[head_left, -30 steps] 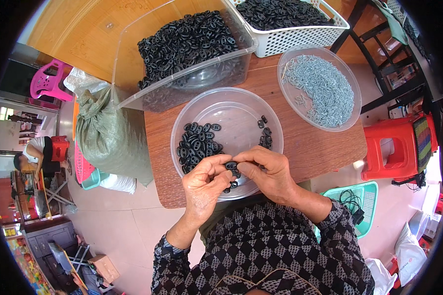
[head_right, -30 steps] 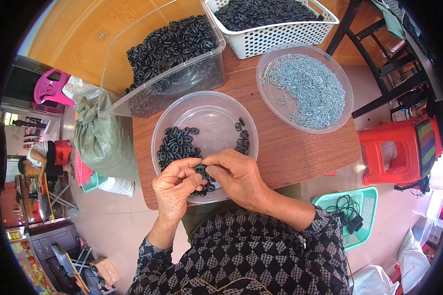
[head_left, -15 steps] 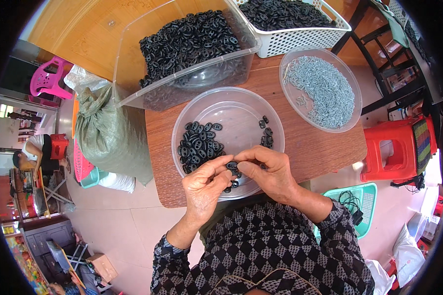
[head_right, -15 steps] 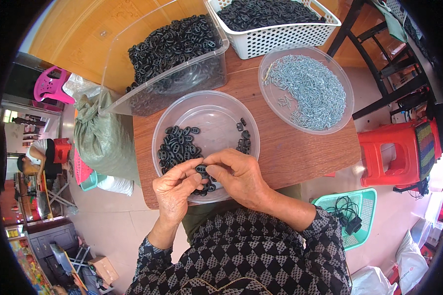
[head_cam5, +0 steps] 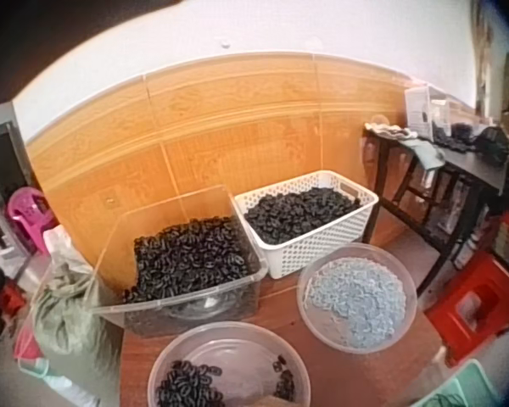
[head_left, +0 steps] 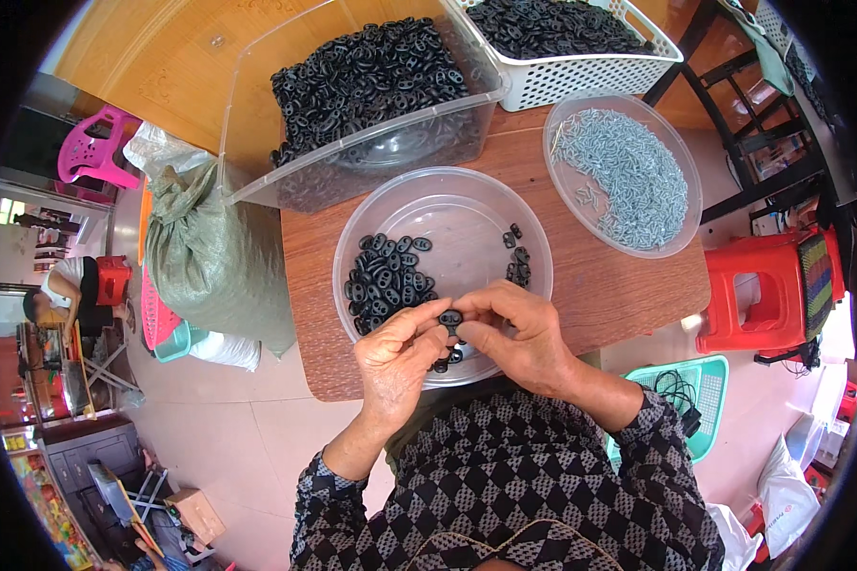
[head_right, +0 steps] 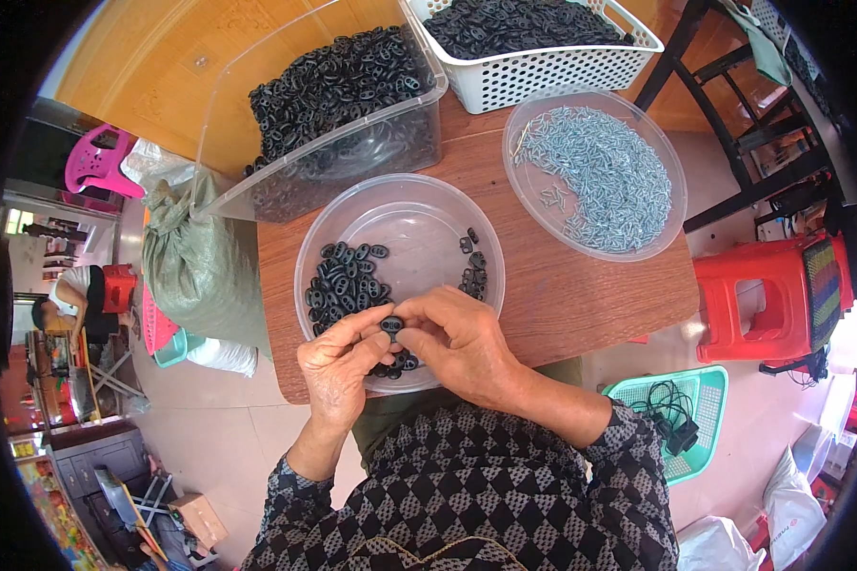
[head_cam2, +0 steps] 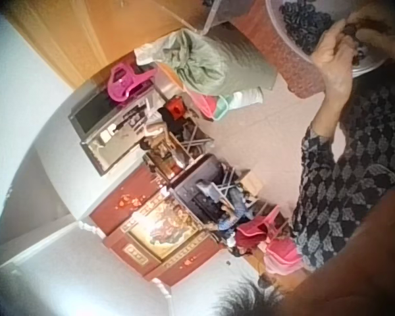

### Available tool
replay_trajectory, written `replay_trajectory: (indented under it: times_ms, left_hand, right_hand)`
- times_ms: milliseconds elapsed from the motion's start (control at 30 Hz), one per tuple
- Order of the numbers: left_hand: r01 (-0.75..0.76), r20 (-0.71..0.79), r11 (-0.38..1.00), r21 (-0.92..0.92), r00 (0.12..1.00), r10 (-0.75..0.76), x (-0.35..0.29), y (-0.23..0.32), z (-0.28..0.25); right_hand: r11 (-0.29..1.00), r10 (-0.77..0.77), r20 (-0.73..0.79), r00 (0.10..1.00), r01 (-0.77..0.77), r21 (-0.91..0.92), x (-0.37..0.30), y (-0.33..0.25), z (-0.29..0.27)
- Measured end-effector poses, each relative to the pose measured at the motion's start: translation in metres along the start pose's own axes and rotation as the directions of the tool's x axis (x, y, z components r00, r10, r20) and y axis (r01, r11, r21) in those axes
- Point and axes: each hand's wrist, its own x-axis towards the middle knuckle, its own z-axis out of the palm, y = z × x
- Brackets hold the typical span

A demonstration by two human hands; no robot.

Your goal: The person sits at a table and repeatedly picks up small black plastic rings and silver metal pins. They insert the pins into the rings by hand, one at a time, and place the assembled units into a clear plastic bowl.

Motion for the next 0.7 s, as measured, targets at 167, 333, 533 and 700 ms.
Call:
replay_trajectory:
  times_ms: [167, 333, 533, 700]
  left_hand:
    - [-0.026, -0.003, 1.0, -0.003, 1.0, 0.026, 0.0005, -0.0005, 0.0002]
    - [-0.026, -0.001, 0.999, -0.036, 1.0, 0.026, 0.0006, -0.0044, -0.0001]
    - [-0.069, 0.009, 0.998, -0.012, 0.998, 0.069, -0.0013, -0.0069, -0.001]
    - [-0.037, 0.017, 0.999, -0.021, 0.999, 0.037, -0.0012, -0.0043, -0.001]
  right_hand:
    - [0.991, -0.124, -0.008, 0.992, 0.124, -0.057, 0.0006, 0.0013, 0.0038]
    - [0.975, -0.192, -0.019, 0.981, 0.188, -0.115, 0.0, 0.0061, 0.0055]
    - [0.964, -0.238, -0.031, 0.971, 0.232, -0.13, 0.0, 0.0055, 0.0055]
    - [0.956, -0.254, -0.028, 0.967, 0.247, -0.16, 0.0004, 0.0063, 0.0054]
